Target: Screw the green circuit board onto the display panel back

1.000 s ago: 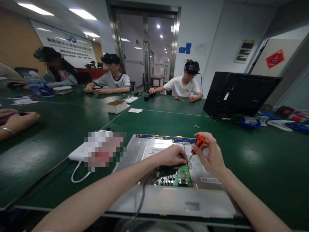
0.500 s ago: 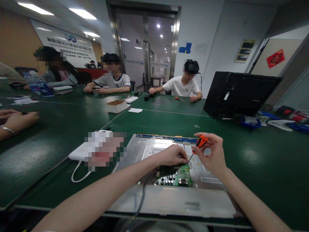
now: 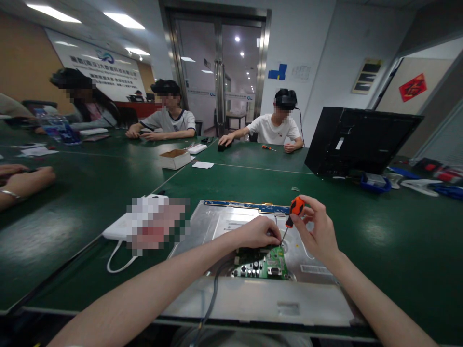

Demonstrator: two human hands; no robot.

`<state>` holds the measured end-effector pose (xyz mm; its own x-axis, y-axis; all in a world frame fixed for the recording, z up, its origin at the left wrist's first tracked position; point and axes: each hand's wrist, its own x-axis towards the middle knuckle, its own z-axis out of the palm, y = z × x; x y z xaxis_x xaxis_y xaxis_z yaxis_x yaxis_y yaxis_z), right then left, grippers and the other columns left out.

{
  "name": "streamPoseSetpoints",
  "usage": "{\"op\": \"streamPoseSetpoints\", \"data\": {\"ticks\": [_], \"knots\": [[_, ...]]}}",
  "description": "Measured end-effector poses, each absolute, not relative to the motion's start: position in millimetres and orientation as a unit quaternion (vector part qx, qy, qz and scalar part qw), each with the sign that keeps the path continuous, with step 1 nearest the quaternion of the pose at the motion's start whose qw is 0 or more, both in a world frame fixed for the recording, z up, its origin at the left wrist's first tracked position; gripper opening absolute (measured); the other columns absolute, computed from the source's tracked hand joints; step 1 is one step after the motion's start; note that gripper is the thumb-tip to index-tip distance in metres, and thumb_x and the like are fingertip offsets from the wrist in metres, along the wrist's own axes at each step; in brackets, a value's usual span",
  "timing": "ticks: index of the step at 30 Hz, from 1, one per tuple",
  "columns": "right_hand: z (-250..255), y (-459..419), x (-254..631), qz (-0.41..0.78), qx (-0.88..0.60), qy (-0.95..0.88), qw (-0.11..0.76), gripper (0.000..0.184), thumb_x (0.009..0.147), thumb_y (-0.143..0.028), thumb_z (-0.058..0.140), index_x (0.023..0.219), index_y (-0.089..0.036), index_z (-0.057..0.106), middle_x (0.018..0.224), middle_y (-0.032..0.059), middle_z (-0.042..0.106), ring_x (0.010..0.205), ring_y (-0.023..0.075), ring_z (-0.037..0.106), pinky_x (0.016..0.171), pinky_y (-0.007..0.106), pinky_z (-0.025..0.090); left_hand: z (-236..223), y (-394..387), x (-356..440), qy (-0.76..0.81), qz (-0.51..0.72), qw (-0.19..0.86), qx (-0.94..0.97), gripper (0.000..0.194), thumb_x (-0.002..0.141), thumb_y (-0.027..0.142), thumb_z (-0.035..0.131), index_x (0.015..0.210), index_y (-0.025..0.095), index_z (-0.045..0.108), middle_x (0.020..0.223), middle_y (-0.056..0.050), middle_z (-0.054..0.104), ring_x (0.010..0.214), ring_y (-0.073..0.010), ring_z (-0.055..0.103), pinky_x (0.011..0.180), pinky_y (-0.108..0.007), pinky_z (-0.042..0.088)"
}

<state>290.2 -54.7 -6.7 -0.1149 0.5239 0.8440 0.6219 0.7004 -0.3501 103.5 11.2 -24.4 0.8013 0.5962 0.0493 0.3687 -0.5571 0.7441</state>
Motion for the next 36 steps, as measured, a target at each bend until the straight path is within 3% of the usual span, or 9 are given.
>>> {"op": "streamPoseSetpoints", "data": {"ticks": [6, 13, 21, 25, 28, 36], "knots": [[-8.1, -55.1, 290.7, -0.034, -0.394, -0.745, 0.537, 0.033, 0.103, -0.029, 0.052, 0.135, -0.026, 0.044, 0.087, 0.0007, 0.068, 0.056, 0.0129, 0.064, 0.049, 0.024, 0.055, -22.6, 11.0, 103.6, 0.277, 0.149, 0.380, 0.870, 0.010, 0.082, 0.013, 0.073, 0.085, 0.014, 0.082, 0.078, -0.003, 0.076, 0.071, -0.0141, 0.063, 0.072, -0.021, 0.045], [-6.1, -53.0, 285.9, -0.038, -0.356, -0.719, 0.596, 0.044, 0.092, -0.032, 0.073, 0.122, -0.028, 0.041, 0.103, 0.0035, 0.067, 0.056, 0.0106, 0.061, 0.042, 0.020, 0.051, -22.2, 9.6, 104.0, 0.281, 0.144, 0.374, 0.872, 0.010, 0.082, 0.010, 0.072, 0.084, 0.014, 0.081, 0.076, -0.001, 0.075, 0.069, -0.0132, 0.063, 0.070, -0.020, 0.044], [-1.7, -55.1, 288.9, -0.087, -0.364, -0.752, 0.542, 0.028, 0.101, -0.027, 0.058, 0.128, -0.027, 0.050, 0.103, 0.0036, 0.063, 0.059, 0.0094, 0.063, 0.045, 0.019, 0.052, -22.7, 11.5, 103.8, 0.276, 0.146, 0.378, 0.872, 0.009, 0.082, 0.012, 0.073, 0.083, 0.014, 0.081, 0.076, -0.001, 0.075, 0.070, -0.0137, 0.064, 0.071, -0.020, 0.044], [-1.7, -55.9, 289.7, -0.082, -0.365, -0.764, 0.527, 0.030, 0.104, -0.025, 0.052, 0.133, -0.027, 0.051, 0.106, 0.0059, 0.066, 0.063, 0.0109, 0.065, 0.048, 0.020, 0.054, -22.3, 11.4, 103.6, 0.274, 0.147, 0.378, 0.872, 0.009, 0.082, 0.011, 0.072, 0.083, 0.015, 0.081, 0.076, -0.001, 0.075, 0.070, -0.0134, 0.064, 0.071, -0.020, 0.044], [-3.9, -55.3, 289.5, -0.062, -0.374, -0.758, 0.531, 0.031, 0.104, -0.025, 0.050, 0.134, -0.027, 0.049, 0.096, 0.0035, 0.068, 0.061, 0.0120, 0.065, 0.047, 0.021, 0.054, -21.6, 10.6, 103.5, 0.276, 0.144, 0.372, 0.874, 0.010, 0.082, 0.010, 0.073, 0.085, 0.013, 0.082, 0.077, -0.001, 0.075, 0.070, -0.0135, 0.063, 0.071, -0.020, 0.044], [-9.1, -53.1, 286.0, -0.026, -0.363, -0.713, 0.599, 0.044, 0.090, -0.030, 0.073, 0.119, -0.028, 0.039, 0.098, 0.0020, 0.070, 0.054, 0.0108, 0.062, 0.045, 0.021, 0.052, -20.1, 9.7, 103.4, 0.278, 0.145, 0.372, 0.874, 0.011, 0.081, 0.008, 0.073, 0.084, 0.014, 0.081, 0.075, -0.001, 0.074, 0.069, -0.0125, 0.062, 0.069, -0.019, 0.043]]}}
